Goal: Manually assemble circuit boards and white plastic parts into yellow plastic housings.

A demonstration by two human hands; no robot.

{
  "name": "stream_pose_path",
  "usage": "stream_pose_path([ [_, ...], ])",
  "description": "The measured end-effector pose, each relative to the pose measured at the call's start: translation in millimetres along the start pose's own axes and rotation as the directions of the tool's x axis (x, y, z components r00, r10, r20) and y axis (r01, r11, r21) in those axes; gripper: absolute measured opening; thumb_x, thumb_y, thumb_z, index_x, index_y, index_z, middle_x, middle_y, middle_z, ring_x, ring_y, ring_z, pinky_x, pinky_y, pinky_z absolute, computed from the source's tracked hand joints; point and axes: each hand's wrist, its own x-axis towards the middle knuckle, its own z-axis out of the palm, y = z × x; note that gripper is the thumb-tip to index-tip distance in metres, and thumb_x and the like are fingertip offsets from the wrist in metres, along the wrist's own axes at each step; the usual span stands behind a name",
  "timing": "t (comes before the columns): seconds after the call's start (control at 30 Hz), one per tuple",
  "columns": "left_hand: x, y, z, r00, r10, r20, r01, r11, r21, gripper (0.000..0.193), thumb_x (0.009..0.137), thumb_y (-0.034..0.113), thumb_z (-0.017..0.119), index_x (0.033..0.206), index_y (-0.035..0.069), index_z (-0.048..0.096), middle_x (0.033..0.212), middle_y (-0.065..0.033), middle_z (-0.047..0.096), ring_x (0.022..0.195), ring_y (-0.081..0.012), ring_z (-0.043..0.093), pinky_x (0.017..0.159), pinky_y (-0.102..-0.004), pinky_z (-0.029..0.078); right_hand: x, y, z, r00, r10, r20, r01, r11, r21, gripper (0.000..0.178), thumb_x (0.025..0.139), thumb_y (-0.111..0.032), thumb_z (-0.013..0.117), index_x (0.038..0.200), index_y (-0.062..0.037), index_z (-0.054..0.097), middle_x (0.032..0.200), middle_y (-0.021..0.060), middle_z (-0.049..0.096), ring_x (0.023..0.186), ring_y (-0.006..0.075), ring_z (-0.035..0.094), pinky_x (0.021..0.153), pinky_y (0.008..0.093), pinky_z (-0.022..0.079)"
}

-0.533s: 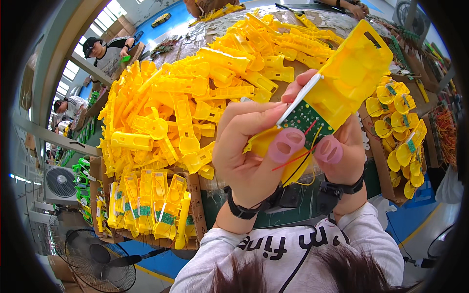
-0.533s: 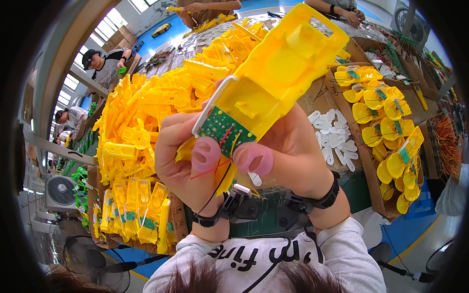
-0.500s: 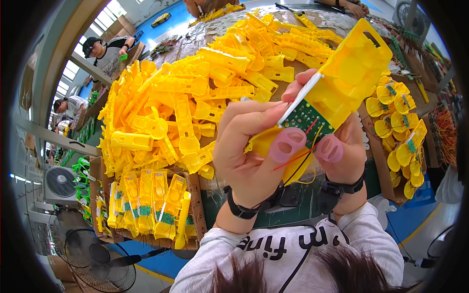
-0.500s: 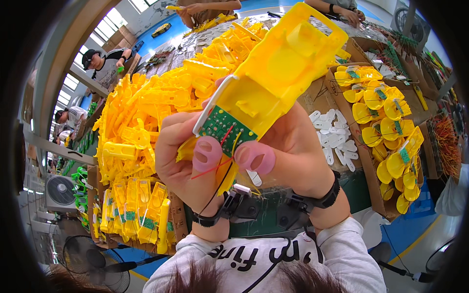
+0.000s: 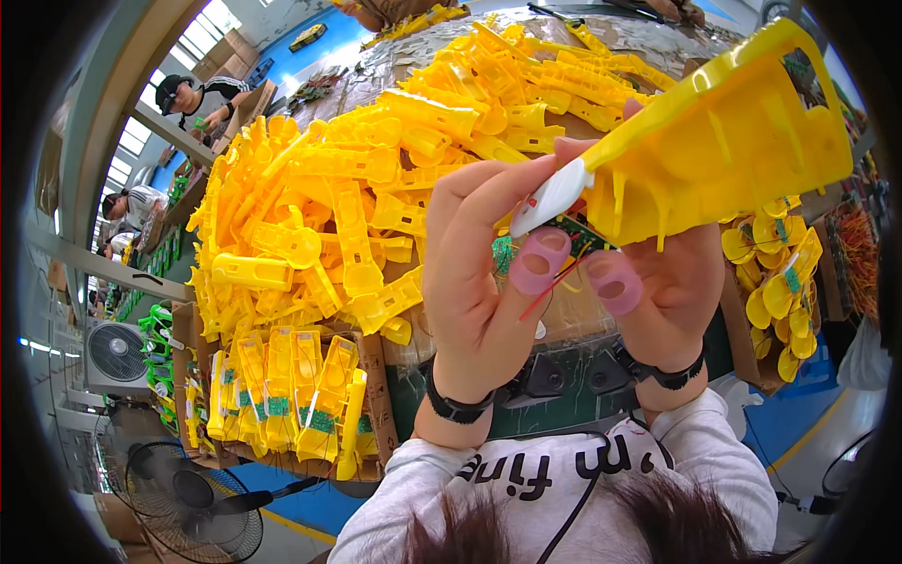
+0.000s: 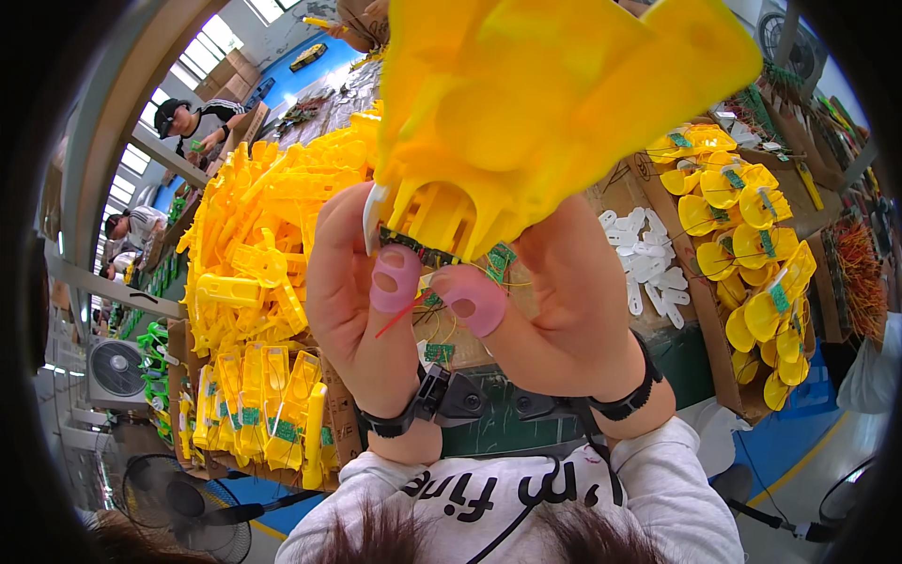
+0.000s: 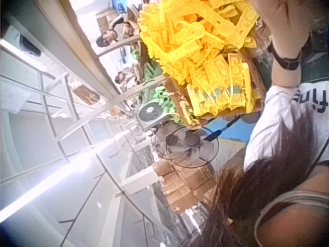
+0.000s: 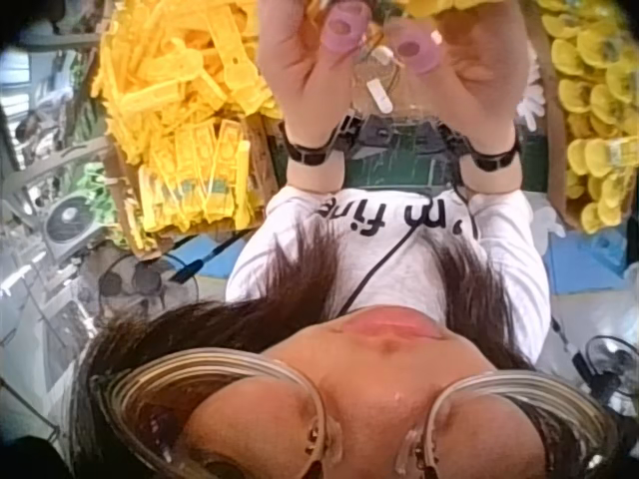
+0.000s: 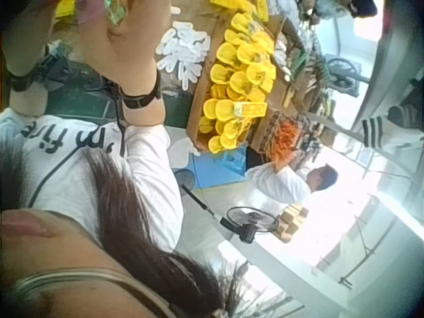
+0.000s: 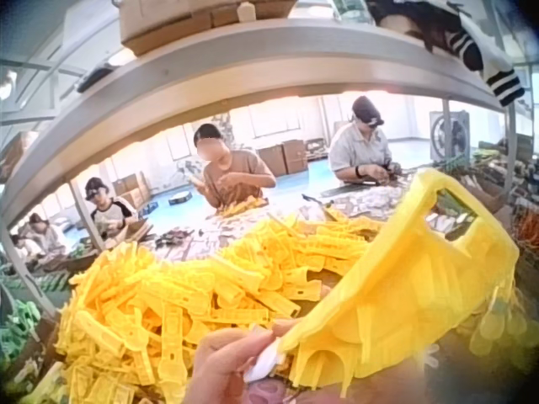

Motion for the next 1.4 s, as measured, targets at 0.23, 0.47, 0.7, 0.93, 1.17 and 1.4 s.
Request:
stream_pose_path([
  [0.23,2.2,-8.8,0.5,0.992,0.065,0.113,-0.05,0.991,-0.125,0.029,0.081,0.011,0.054,0.108,0.001,0.052,0.107,-0.0129,0.049,0.099,-0.0224,0.046,0.086,-0.0313,0.036,-4.3,2.9,6.0,0.991,-0.114,-0.073,0.093,0.966,-0.24,0.054,0.078,-0.005,0.058,0.123,0.003,0.031,0.112,0.013,0.048,0.103,0.0203,0.05,0.089,0.0321,0.039],
  [0.47,-0.3,-5.5,4.0,0.983,0.015,0.181,0.021,0.981,-0.192,0.032,0.084,0.011,0.05,0.114,-0.001,0.046,0.114,-0.0168,0.051,0.108,-0.026,0.049,0.091,-0.0338,0.036,-0.7,-1.1,3.2,0.969,-0.234,-0.081,0.18,0.89,-0.418,0.024,0.077,-0.004,0.056,0.1,-0.0014,0.051,0.087,0.007,0.058,0.077,0.0195,0.057,0.067,0.0269,0.044],
  [0.7,0.3,-8.1,7.3,0.981,0.05,0.189,-0.016,0.984,-0.177,0.029,0.085,0.009,0.047,0.113,-0.001,0.047,0.109,-0.0169,0.056,0.108,-0.0276,0.051,0.09,-0.0345,0.039,-2.1,4.2,-3.7,0.945,-0.321,-0.063,0.242,0.815,-0.527,0.023,0.076,-0.006,0.057,0.098,-0.002,0.052,0.087,0.0071,0.058,0.075,0.0209,0.057,0.066,0.0272,0.043],
  [0.93,-3.1,-8.0,8.7,0.989,0.033,0.142,-0.011,0.988,-0.153,0.027,0.084,0.006,0.048,0.11,-0.002,0.048,0.108,-0.0165,0.057,0.104,-0.0261,0.053,0.089,-0.0339,0.039,-11.2,2.1,-7.9,0.974,-0.207,0.096,0.22,0.735,-0.641,0.062,0.075,0.001,0.059,0.126,-0.0045,0.024,0.121,0.0145,0.041,0.11,0.0236,0.046,0.092,0.036,0.04],
  [1.17,-6.0,-8.9,10.8,0.995,-0.029,0.098,0.038,0.994,-0.098,0.025,0.085,0.007,0.048,0.108,-0.003,0.048,0.105,-0.0147,0.057,0.097,-0.0215,0.055,0.086,-0.03,0.041,-2.6,13.8,-0.9,0.969,-0.234,-0.076,0.193,0.916,-0.352,0.046,0.078,-0.004,0.056,0.118,0.0043,0.035,0.111,0.0115,0.047,0.097,0.016,0.052,0.088,0.0306,0.04],
  [1.4,-3.9,-7.1,12.2,0.985,-0.159,0.072,0.169,0.972,-0.166,0.035,0.089,0.017,0.044,0.118,-0.002,0.037,0.106,-0.0126,0.051,0.096,-0.0161,0.05,0.084,-0.0267,0.038,5.3,10.2,-10.1,0.991,-0.126,0.041,0.132,0.912,-0.389,0.048,0.081,-0.005,0.05,0.125,0.0073,0.035,0.111,0.0151,0.047,0.099,0.0231,0.051,0.084,0.0302,0.044],
])
